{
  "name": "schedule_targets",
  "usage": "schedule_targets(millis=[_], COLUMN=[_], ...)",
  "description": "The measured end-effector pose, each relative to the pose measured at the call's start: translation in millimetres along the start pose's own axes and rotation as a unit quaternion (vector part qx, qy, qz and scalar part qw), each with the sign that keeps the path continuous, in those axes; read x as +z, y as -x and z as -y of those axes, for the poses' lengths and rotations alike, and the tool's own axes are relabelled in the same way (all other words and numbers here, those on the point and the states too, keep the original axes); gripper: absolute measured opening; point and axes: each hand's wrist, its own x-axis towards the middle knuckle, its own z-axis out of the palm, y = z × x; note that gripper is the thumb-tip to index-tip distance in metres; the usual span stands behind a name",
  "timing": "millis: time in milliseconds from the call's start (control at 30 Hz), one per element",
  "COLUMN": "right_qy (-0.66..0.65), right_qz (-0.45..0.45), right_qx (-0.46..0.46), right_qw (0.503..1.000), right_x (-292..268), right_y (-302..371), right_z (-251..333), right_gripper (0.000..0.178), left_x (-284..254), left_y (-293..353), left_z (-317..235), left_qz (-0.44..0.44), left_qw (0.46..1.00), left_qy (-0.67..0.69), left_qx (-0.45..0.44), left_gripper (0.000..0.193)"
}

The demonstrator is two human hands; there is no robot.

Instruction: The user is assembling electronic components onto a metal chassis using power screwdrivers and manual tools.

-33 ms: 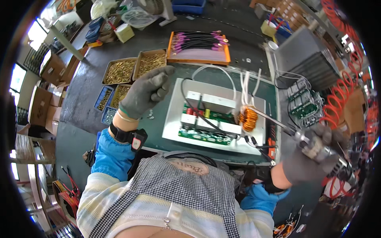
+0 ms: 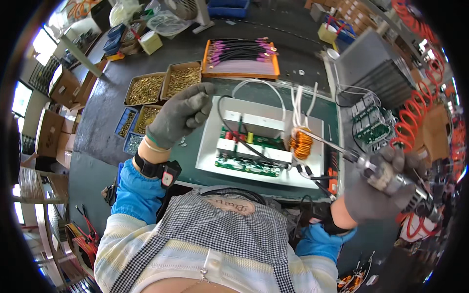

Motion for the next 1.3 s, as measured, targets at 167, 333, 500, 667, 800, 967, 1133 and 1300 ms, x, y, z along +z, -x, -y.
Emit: schedule_targets(millis=[167, 333, 500, 667, 800, 967, 1133, 1300], right_qy=[-0.047, -0.094, -0.141, -0.135, -0.115, -0.173, -0.183, -0.081], right_qz=[-0.061, -0.058, -0.063, -0.072, -0.119, -0.136, -0.068, -0.019], right_qx=[-0.022, -0.008, 0.026, 0.073, 0.127, 0.219, 0.221, 0.251], right_qw=[0.997, 0.994, 0.988, 0.986, 0.978, 0.951, 0.956, 0.965], right_x=[-15, -48, -78, -109, -115, -116, -122, -114], right_y=[-7, -17, -27, -35, -49, -61, -67, -56], right_z=[8, 22, 32, 26, 14, -23, -58, -72], right_gripper=[0.038, 0.041, 0.032, 0.03, 0.029, 0.029, 0.026, 0.033], left_x=[91, 153, 199, 223, 234, 230, 214, 168], left_y=[-7, -33, -47, -48, -41, -36, -2, 74], left_z=[11, 42, 65, 81, 93, 91, 73, 121], left_qz=[0.045, 0.091, 0.084, -0.003, -0.082, -0.173, -0.304, -0.206], left_qw=[0.992, 0.99, 0.988, 0.993, 0.916, 0.845, 0.89, 0.925], left_qy=[-0.093, -0.049, -0.083, -0.089, -0.369, -0.476, -0.337, -0.249], left_qx=[-0.072, -0.1, -0.098, -0.082, 0.134, 0.17, 0.034, -0.198], left_gripper=[0.046, 0.046, 0.048, 0.039, 0.026, 0.034, 0.038, 0.028])
